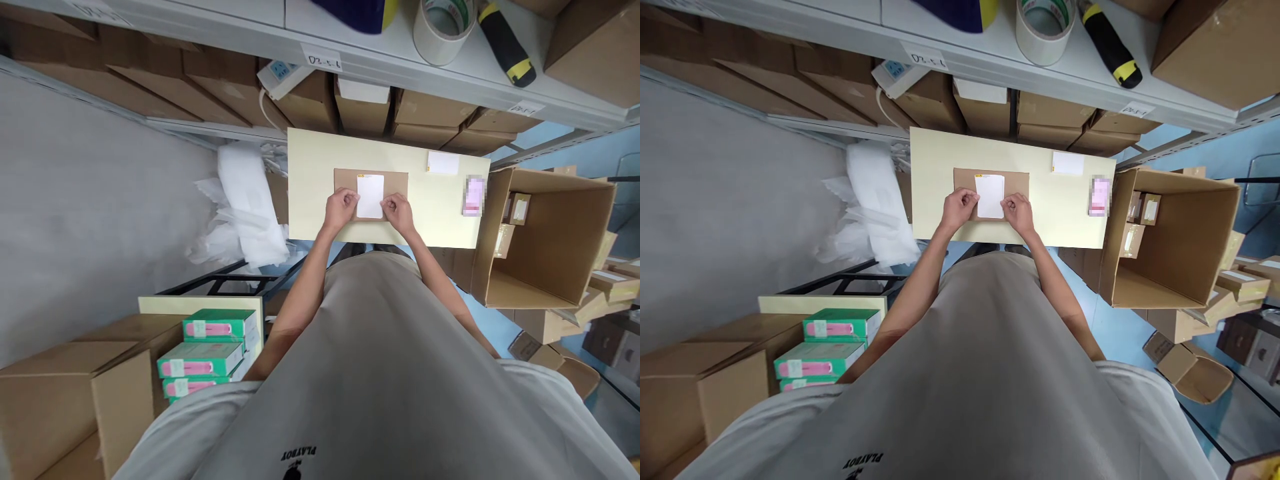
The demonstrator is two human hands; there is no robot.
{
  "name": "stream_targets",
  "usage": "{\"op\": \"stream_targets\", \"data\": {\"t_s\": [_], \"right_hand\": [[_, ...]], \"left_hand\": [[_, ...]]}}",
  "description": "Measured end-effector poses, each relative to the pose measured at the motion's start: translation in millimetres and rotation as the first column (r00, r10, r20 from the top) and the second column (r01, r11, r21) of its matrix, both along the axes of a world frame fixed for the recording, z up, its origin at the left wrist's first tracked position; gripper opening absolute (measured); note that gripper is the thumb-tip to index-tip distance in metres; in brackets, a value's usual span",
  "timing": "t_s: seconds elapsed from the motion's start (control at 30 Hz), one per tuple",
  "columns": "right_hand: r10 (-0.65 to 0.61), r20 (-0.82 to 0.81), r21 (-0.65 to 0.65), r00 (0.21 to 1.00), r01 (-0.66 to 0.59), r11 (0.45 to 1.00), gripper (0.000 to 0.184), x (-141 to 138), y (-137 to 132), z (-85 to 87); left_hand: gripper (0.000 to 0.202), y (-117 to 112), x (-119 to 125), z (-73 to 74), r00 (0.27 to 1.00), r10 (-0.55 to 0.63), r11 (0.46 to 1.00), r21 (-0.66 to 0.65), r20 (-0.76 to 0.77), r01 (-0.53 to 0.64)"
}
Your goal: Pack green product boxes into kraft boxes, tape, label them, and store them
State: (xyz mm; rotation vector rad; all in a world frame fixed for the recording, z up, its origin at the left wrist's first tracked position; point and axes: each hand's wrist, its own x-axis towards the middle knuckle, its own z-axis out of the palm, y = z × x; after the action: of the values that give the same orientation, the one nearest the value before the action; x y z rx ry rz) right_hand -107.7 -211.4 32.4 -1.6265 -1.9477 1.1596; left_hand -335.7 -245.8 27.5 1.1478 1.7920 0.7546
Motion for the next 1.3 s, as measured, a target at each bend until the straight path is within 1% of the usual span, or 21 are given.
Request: {"op": "stream_targets", "data": {"t_s": [0.37,0.67,1.03,1.2,1.23,1.3], "right_hand": [[-0.002,0.006,0.020,1.000,0.002,1.000,0.025,0.3,-1.8,-1.7],[0.013,0.026,0.046,1.000,-0.014,0.999,0.026,1.3,-4.1,-5.0],[0.020,0.037,0.023,0.999,-0.020,1.000,0.021,-0.1,-4.6,0.8],[0.014,0.058,0.034,0.998,-0.016,0.999,0.020,-1.5,-4.3,-1.3],[0.012,0.067,0.034,0.998,-0.014,0.999,0.021,-1.9,-4.2,-2.3],[0.010,0.090,0.033,0.996,-0.013,0.999,0.027,-2.8,-4.1,-4.7]], "left_hand": [[0.011,-2.4,2.5,-0.5,1.000,0.012,1.000,0.026,-0.014,-0.012],[0.010,-5.1,3.4,1.0,0.999,0.032,0.999,0.031,0.005,-0.032],[0.010,-8.2,7.5,4.3,0.999,0.035,0.999,0.030,-0.009,-0.034],[0.006,-9.1,9.8,3.1,0.999,0.032,0.999,0.041,-0.025,-0.031],[0.011,-9.2,10.7,2.3,0.999,0.028,0.999,0.043,-0.035,-0.026],[0.026,-9.2,12.6,0.1,0.998,0.018,0.999,0.042,-0.063,-0.015]]}}
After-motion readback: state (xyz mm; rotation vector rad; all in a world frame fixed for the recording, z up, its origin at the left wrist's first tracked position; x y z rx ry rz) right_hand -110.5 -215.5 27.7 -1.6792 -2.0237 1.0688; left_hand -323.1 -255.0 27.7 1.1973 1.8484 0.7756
